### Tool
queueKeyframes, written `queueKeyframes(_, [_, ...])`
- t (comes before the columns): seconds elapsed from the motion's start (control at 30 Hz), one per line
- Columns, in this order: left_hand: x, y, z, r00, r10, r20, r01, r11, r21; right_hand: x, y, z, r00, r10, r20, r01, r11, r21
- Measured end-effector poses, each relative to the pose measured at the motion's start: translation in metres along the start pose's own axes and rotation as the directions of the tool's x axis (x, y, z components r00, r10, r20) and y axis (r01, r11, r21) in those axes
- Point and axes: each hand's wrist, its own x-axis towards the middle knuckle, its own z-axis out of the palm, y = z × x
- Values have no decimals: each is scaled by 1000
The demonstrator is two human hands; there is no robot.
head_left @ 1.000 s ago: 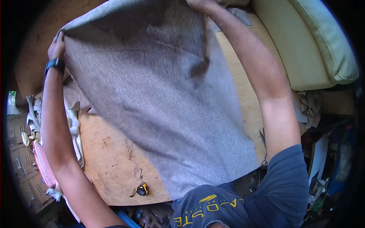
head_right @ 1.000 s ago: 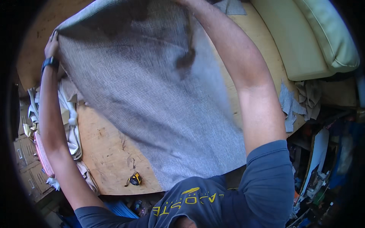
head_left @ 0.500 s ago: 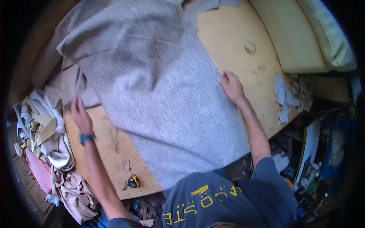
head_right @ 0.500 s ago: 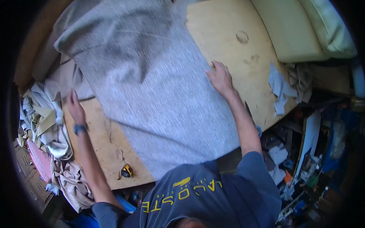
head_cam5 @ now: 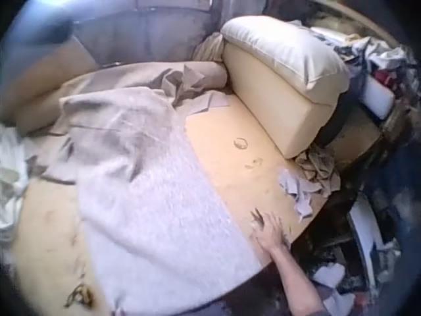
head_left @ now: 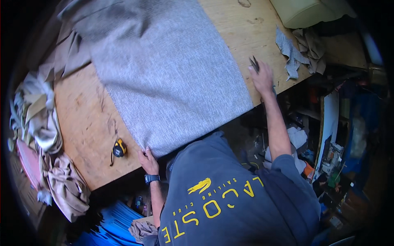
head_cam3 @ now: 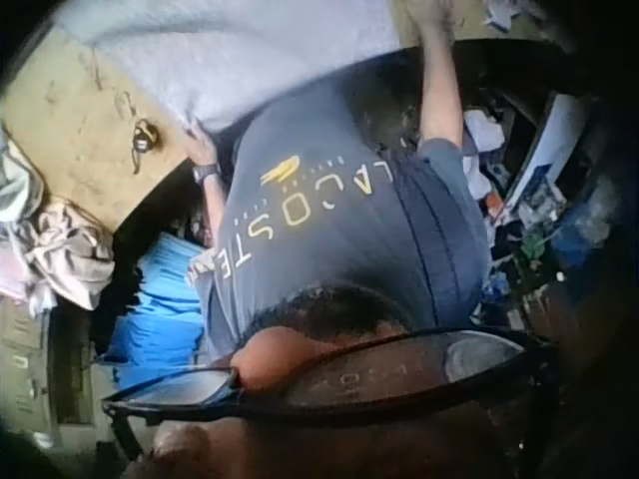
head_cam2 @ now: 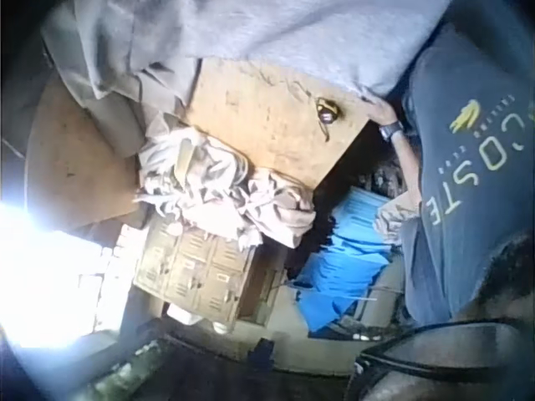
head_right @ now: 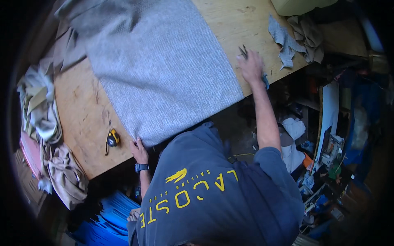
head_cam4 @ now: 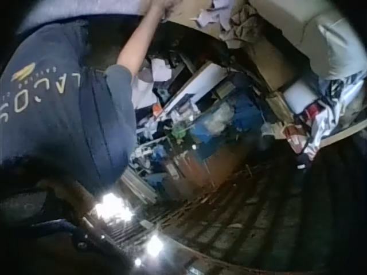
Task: The person cuts a large piece of grey fabric on a wooden workbench using shears. They measure the fabric with a tape measure and cut it into rectangular sections, occasionally folding and repositioning the material to align the cuts.
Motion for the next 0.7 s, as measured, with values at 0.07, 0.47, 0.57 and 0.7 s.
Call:
queueKeyframes(0.07, [-17,-10,-6,992,-128,-21,119,962,-246,-51,22,-6,999,39,-33,-42,993,-107])
queueKeyframes(0.47, [-61,-159,45,998,-69,8,67,928,-366,-141,79,-2,981,182,73,-179,983,-48])
queueKeyframes(0.57, [-26,-146,47,941,-114,318,144,987,-74,-133,74,-11,960,248,130,-240,968,-72])
queueKeyframes(0.7, [-34,-119,63,890,-8,455,122,968,-222,-115,58,-27,924,320,212,-301,947,-115])
